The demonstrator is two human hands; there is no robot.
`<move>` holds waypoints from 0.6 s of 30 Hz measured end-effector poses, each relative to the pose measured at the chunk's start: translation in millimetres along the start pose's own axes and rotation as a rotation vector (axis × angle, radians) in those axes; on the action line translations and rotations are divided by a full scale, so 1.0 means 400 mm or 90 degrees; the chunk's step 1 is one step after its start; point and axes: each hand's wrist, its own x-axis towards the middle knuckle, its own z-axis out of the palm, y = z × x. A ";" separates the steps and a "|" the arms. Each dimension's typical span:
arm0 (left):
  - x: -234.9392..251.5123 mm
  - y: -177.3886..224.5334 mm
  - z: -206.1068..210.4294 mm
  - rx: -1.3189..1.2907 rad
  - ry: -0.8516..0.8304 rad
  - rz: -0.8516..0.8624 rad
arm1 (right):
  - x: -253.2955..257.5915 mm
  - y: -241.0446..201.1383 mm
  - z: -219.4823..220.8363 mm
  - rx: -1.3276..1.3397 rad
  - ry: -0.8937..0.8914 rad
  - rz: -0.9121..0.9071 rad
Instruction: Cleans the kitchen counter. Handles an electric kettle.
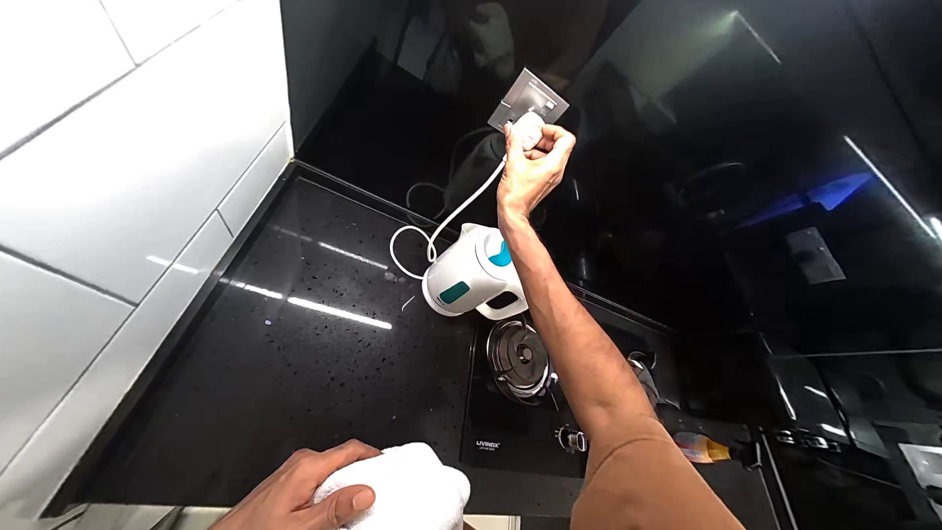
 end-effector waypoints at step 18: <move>0.078 -0.030 -0.006 -0.030 -0.065 -0.025 | 0.075 0.003 -0.048 -0.176 -0.086 -0.047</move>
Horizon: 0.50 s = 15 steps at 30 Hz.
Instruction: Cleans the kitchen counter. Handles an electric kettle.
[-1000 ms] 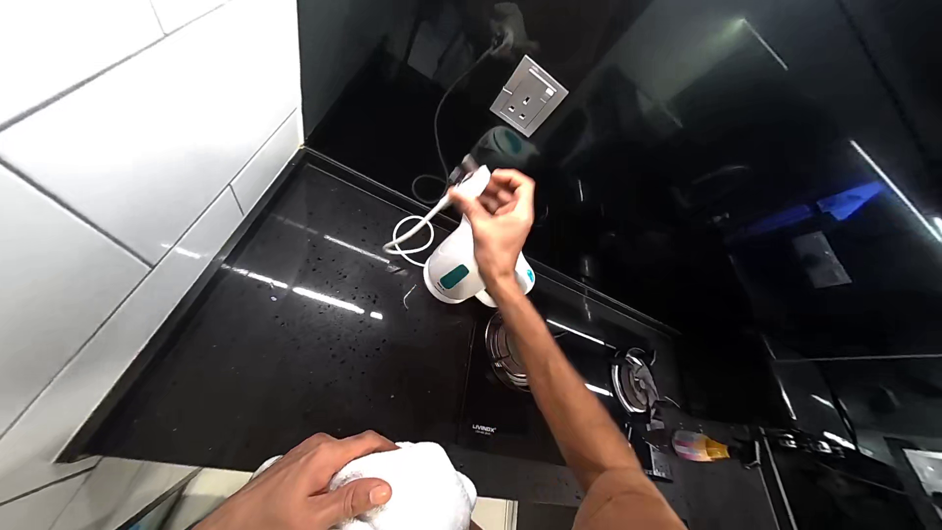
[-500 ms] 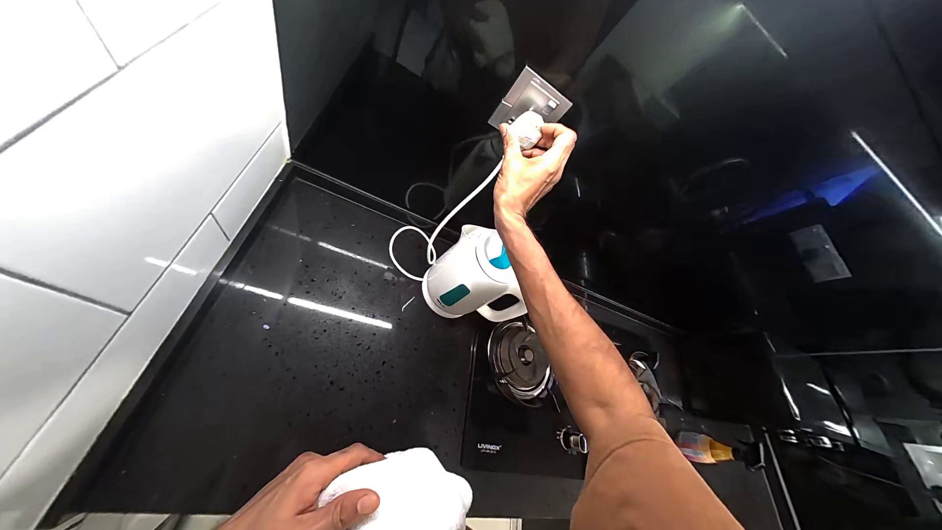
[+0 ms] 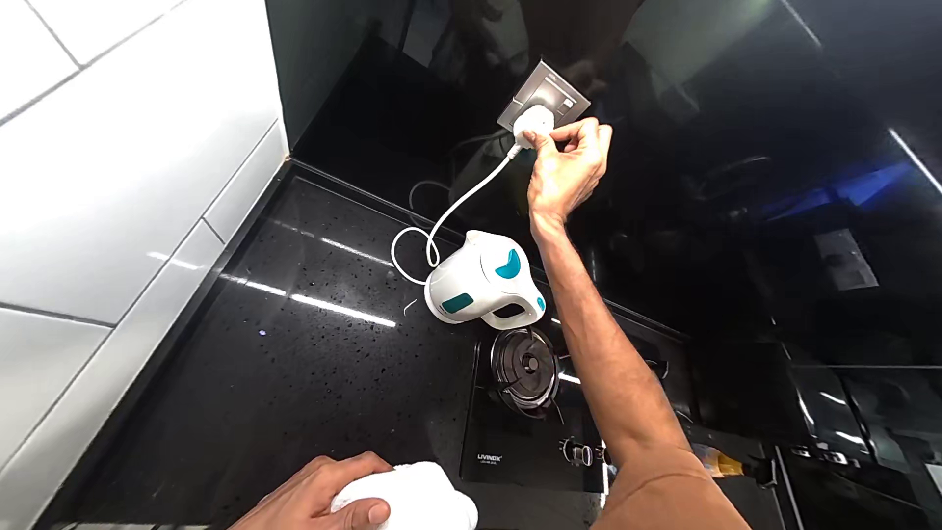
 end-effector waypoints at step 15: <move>-0.069 0.005 0.087 0.014 0.007 0.022 | 0.038 -0.044 -0.051 -0.141 -0.146 -0.043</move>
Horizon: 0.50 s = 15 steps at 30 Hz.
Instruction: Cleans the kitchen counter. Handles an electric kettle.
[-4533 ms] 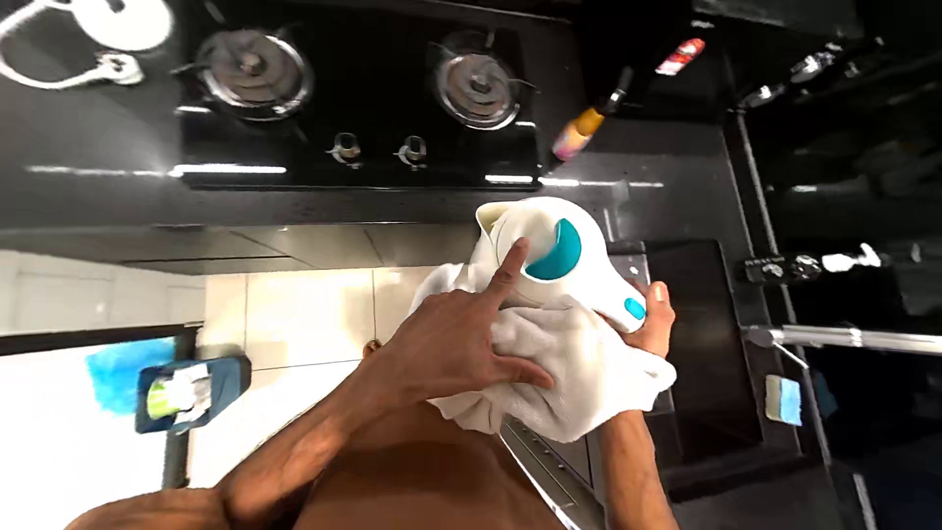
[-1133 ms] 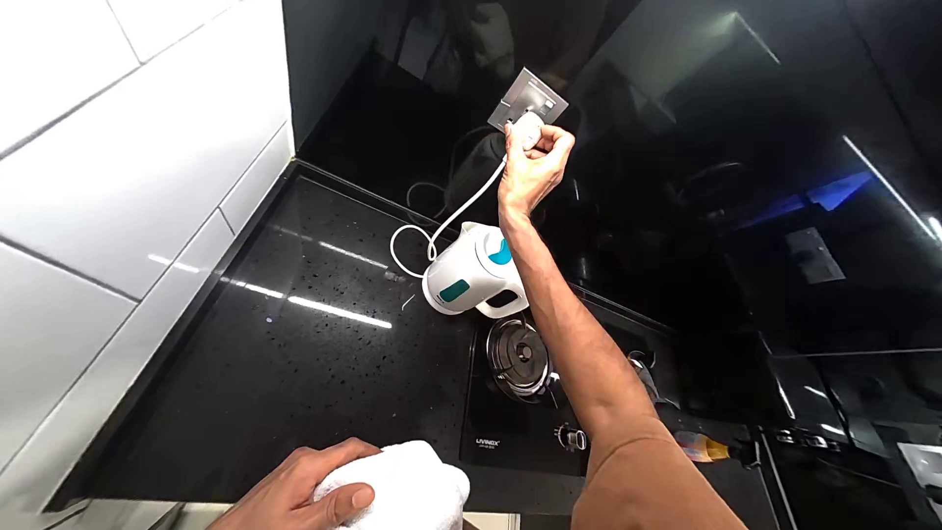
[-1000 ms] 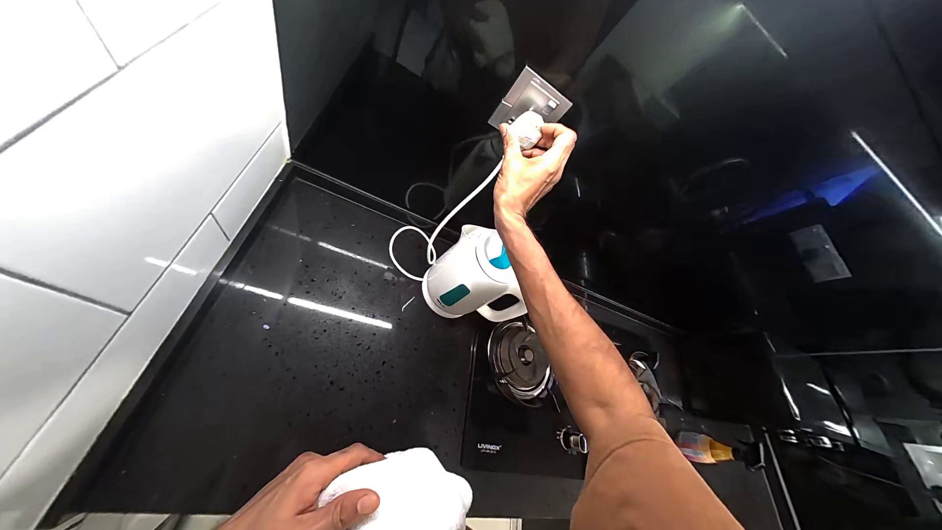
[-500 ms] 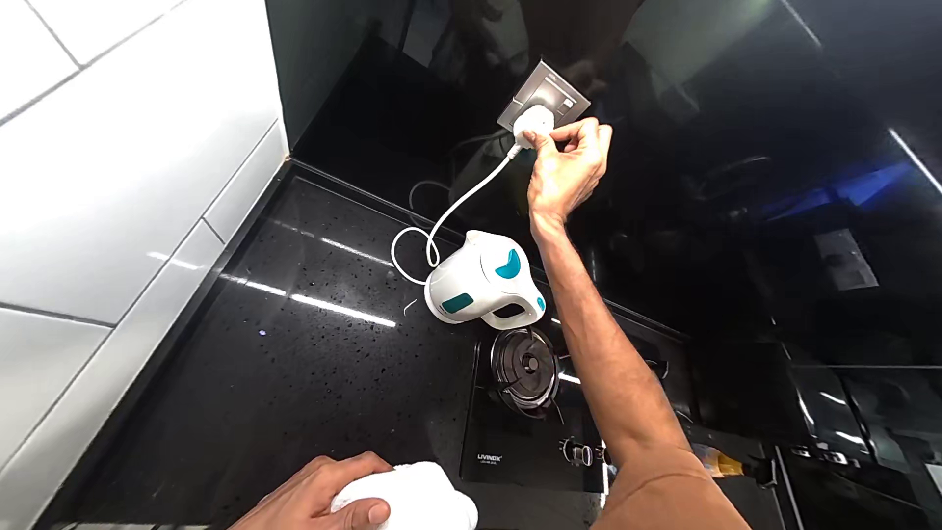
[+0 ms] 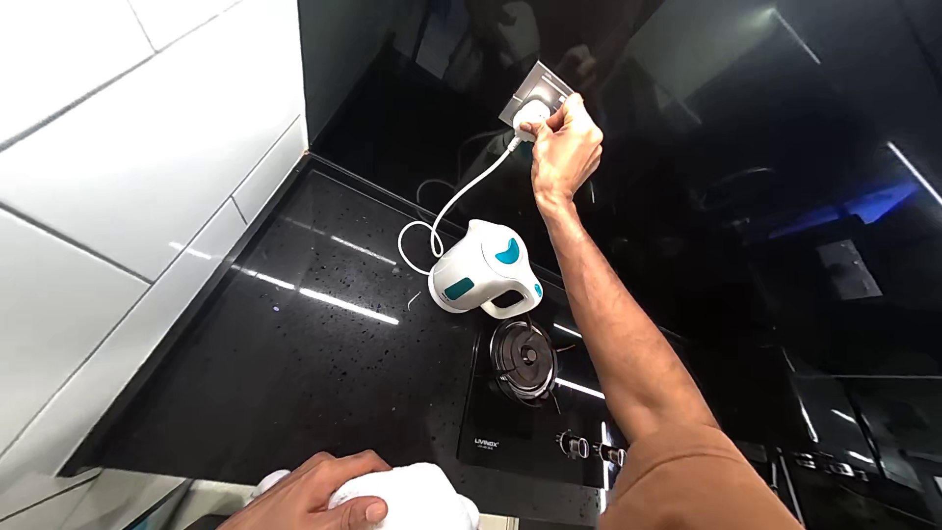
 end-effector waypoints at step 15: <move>-0.014 -0.016 0.053 -0.014 0.033 0.011 | 0.048 -0.022 -0.037 0.004 -0.117 0.125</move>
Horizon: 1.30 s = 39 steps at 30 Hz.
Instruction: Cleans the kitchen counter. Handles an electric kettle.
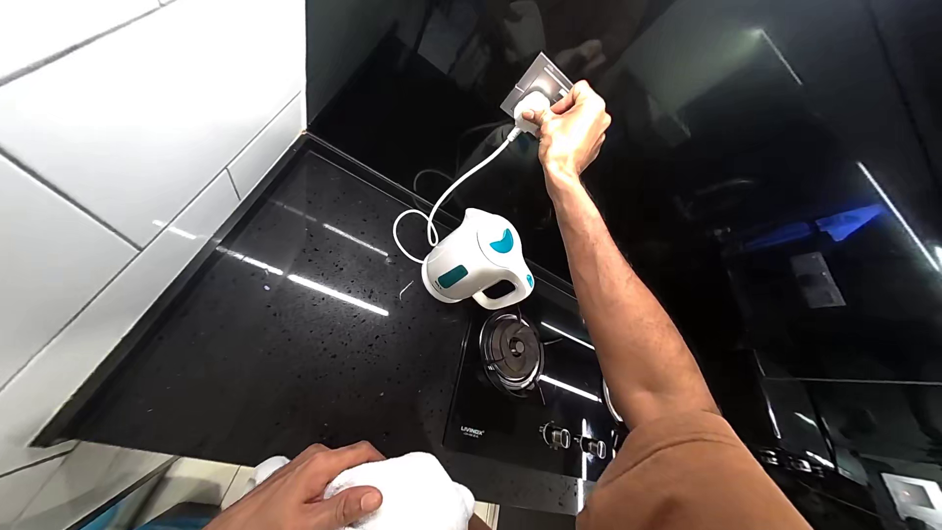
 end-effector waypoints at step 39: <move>0.040 0.017 -0.023 0.063 -0.123 -0.044 | -0.618 0.489 0.149 0.552 -0.073 0.303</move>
